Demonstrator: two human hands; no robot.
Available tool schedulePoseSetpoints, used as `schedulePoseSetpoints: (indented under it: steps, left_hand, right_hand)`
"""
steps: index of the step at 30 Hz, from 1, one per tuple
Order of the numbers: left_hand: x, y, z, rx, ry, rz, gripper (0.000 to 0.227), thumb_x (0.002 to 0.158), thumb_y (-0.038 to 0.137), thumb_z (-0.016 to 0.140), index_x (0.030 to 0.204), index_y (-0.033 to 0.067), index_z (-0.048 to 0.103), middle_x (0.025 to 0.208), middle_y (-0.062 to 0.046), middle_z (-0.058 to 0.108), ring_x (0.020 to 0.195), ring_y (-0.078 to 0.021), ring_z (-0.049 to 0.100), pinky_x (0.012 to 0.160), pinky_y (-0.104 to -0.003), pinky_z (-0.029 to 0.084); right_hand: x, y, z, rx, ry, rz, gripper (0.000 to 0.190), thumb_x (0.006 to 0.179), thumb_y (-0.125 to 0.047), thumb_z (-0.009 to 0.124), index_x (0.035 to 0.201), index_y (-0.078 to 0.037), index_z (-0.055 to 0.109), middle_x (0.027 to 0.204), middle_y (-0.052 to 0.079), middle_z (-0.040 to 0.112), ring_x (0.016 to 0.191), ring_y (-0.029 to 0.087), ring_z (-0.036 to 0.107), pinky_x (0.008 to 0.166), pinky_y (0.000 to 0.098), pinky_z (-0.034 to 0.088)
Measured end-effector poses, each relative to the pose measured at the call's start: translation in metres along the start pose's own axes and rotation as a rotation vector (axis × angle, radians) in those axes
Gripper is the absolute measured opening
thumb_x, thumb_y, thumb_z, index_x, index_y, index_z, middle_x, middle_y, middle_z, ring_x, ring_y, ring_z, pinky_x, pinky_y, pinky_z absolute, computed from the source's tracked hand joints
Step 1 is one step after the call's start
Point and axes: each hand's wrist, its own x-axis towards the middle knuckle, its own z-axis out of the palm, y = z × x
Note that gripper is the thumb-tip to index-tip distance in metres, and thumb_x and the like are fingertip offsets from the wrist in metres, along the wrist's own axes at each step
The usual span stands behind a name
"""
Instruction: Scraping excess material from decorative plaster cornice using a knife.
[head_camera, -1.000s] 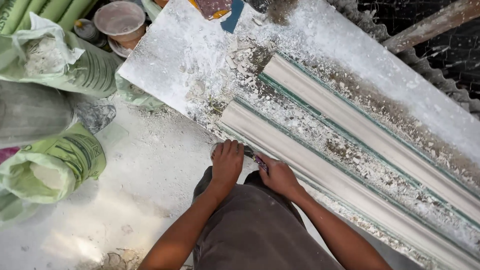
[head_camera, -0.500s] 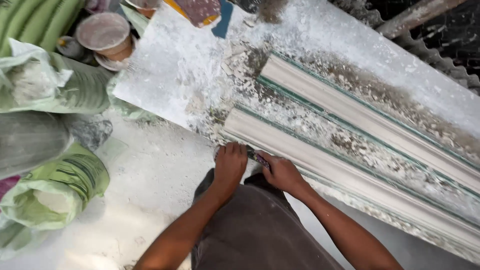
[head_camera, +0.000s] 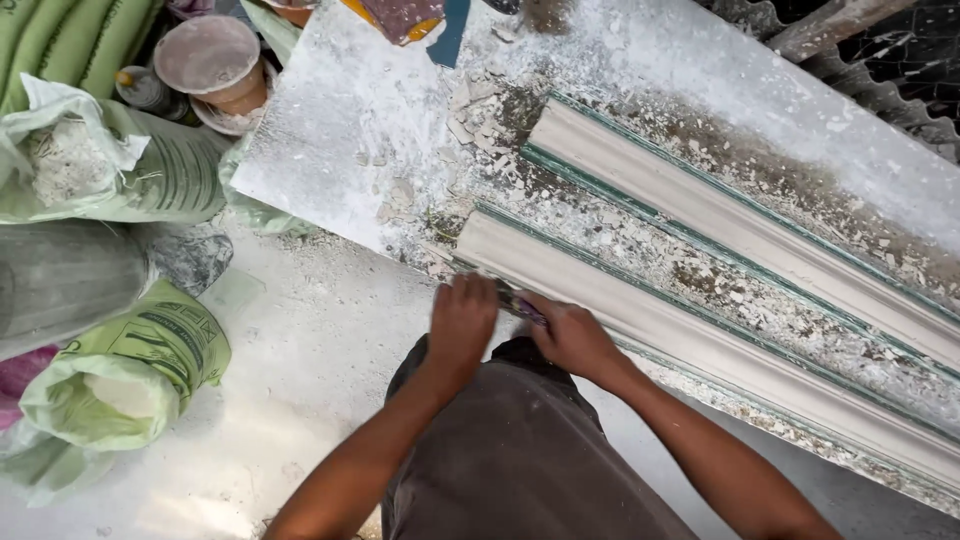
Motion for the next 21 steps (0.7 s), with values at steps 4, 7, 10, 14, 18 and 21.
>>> schedulePoseSetpoints:
  steps: [4, 7, 10, 14, 18, 21]
  left_hand:
    - [-0.008, -0.027, 0.035, -0.070, -0.364, -0.112, 0.014, 0.095, 0.006, 0.065, 0.107, 0.0012, 0.070, 0.115, -0.017, 0.072, 0.113, -0.0311, 0.066, 0.089, -0.043, 0.055]
    - [-0.006, -0.061, 0.005, -0.043, -0.236, -0.249, 0.035, 0.081, 0.015, 0.069, 0.112, -0.0003, 0.070, 0.124, -0.020, 0.070, 0.119, -0.0365, 0.062, 0.081, -0.047, 0.054]
    - [-0.002, -0.061, -0.012, -0.074, -0.119, -0.203, 0.032, 0.083, 0.010, 0.069, 0.114, 0.0015, 0.070, 0.127, -0.018, 0.069, 0.126, -0.0348, 0.059, 0.089, -0.048, 0.051]
    - [-0.013, -0.011, -0.029, -0.333, 0.018, -0.130, 0.040, 0.090, 0.014, 0.064, 0.129, 0.0021, 0.063, 0.134, -0.023, 0.066, 0.128, -0.0373, 0.057, 0.100, -0.049, 0.047]
    - [-0.025, 0.018, -0.022, -0.898, -0.030, -0.263, 0.047, 0.103, 0.029, 0.061, 0.133, -0.0048, 0.049, 0.128, -0.028, 0.060, 0.121, -0.0422, 0.055, 0.105, -0.055, 0.042]
    - [-0.039, 0.024, 0.024, -1.422, -0.705, -0.325, 0.038, 0.112, 0.035, 0.048, 0.125, -0.0004, 0.055, 0.108, -0.019, 0.067, 0.099, -0.0290, 0.065, 0.089, -0.044, 0.054]
  right_hand:
    - [0.034, -0.006, 0.035, -0.006, -0.011, 0.004, 0.056, 0.089, -0.018, 0.060, 0.144, -0.016, 0.056, 0.089, 0.023, 0.074, 0.077, 0.039, 0.073, 0.071, 0.0500, 0.056]
    - [0.055, -0.029, 0.050, -0.019, 0.010, -0.001, 0.056, 0.092, -0.020, 0.061, 0.147, -0.016, 0.054, 0.086, 0.024, 0.073, 0.078, 0.042, 0.071, 0.073, 0.0521, 0.055]
    - [0.044, -0.033, 0.035, -0.015, 0.099, -0.132, 0.055, 0.094, -0.021, 0.062, 0.147, -0.013, 0.053, 0.087, 0.023, 0.073, 0.080, 0.043, 0.070, 0.073, 0.0533, 0.054]
    - [-0.008, -0.029, 0.004, 0.043, -0.037, 0.187, 0.056, 0.095, -0.029, 0.061, 0.149, -0.023, 0.048, 0.080, 0.020, 0.072, 0.070, 0.039, 0.072, 0.067, 0.0503, 0.054]
    - [-0.043, -0.027, 0.013, 0.187, 0.067, 0.446, 0.059, 0.098, -0.032, 0.060, 0.153, -0.025, 0.039, 0.079, 0.020, 0.074, 0.072, 0.034, 0.074, 0.067, 0.0463, 0.055]
    - [-0.053, -0.032, 0.041, 0.433, 0.147, 0.352, 0.067, 0.097, -0.028, 0.058, 0.157, -0.022, 0.028, 0.113, 0.018, 0.070, 0.089, 0.037, 0.071, 0.077, 0.0445, 0.057]
